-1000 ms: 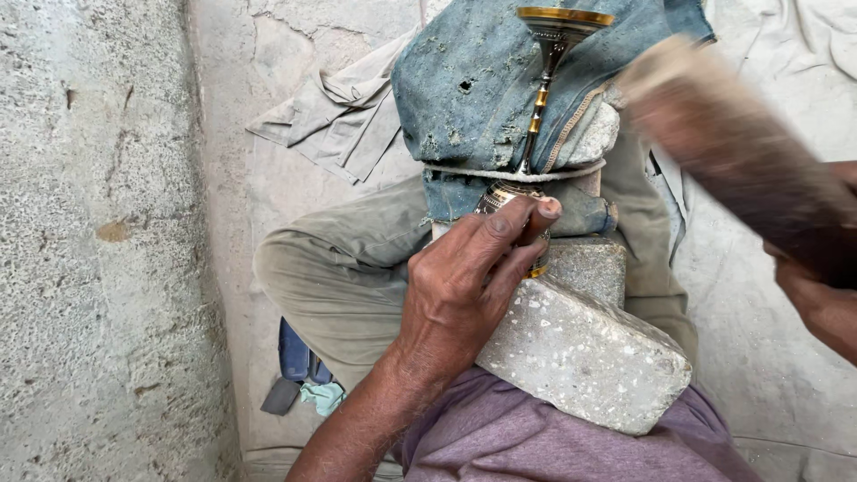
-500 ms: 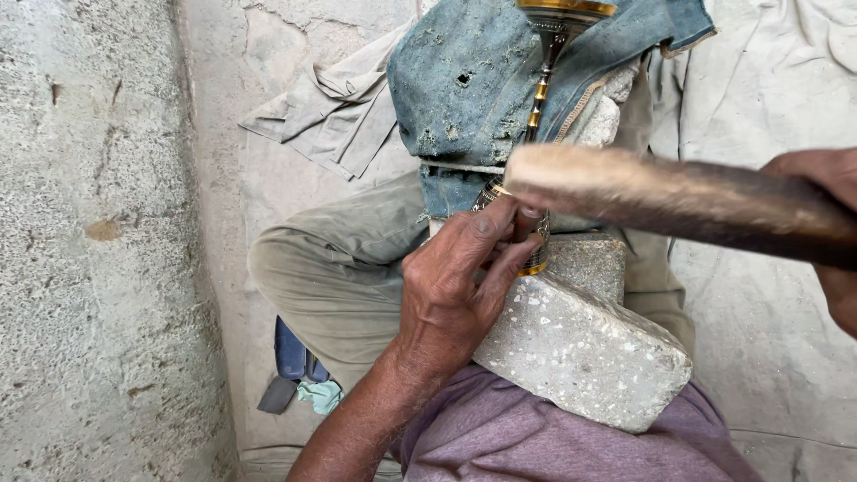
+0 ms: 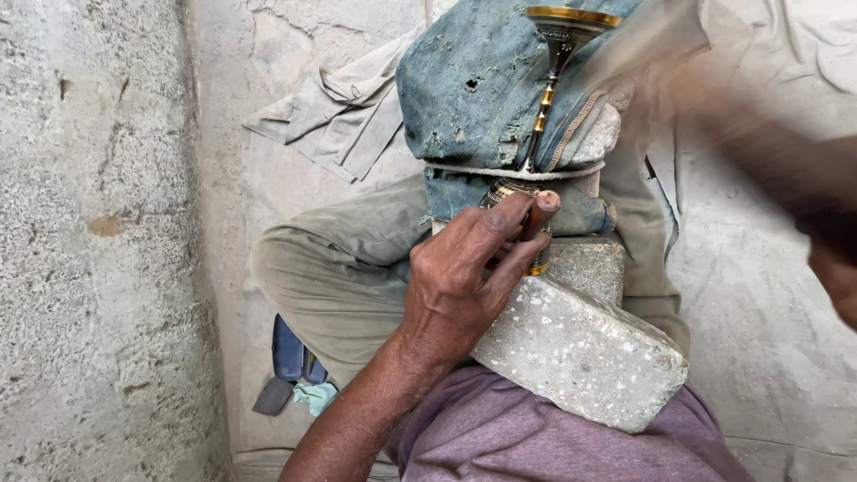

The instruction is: The person sits on the ground holding a small wooden piece fitted against the metal stem of an ornate brass object resting on a stone block. They repeatedly strike the wooden piece with a wooden mallet to drive it into place, repositioning the brass object and the wooden piece between strikes.

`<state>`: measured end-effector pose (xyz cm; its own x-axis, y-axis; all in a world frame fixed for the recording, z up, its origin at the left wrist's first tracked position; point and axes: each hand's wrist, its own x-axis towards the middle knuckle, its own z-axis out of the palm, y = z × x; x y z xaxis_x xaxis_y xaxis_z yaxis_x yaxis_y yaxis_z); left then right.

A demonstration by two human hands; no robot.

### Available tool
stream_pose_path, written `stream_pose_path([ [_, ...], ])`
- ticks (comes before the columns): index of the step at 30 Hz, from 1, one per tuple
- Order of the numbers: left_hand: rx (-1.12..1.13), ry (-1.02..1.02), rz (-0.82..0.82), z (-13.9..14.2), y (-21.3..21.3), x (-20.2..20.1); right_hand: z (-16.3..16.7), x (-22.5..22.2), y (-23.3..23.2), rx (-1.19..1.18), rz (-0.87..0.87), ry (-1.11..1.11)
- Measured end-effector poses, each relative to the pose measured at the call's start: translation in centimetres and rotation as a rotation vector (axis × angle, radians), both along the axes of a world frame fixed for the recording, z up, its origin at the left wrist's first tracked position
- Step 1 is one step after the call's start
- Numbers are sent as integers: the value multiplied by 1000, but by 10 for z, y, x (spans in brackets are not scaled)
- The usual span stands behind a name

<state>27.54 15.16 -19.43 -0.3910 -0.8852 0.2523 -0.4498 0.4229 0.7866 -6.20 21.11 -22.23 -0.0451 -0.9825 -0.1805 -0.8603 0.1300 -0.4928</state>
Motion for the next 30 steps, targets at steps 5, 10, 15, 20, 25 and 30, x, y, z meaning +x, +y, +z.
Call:
stream_pose_path([
  [5,-28,-7,-29,-2,0,2,5,1,5,6,12,-8],
  [10,-37,-14,-22,-3,-1,3,11,-1,9,6,3,-10],
  [15,-48,-13,-28,2,-1,4,-4,-18,23,130,-15,62],
  [20,-150,160,2,6,-2,15,-58,-47,35,6,-49,-75],
  [25,45,128,-25,12,-14,17,-80,-56,40,113,-147,-180],
  [30,166,150,-79,5,-15,12,-72,-52,54,66,-66,-102],
])
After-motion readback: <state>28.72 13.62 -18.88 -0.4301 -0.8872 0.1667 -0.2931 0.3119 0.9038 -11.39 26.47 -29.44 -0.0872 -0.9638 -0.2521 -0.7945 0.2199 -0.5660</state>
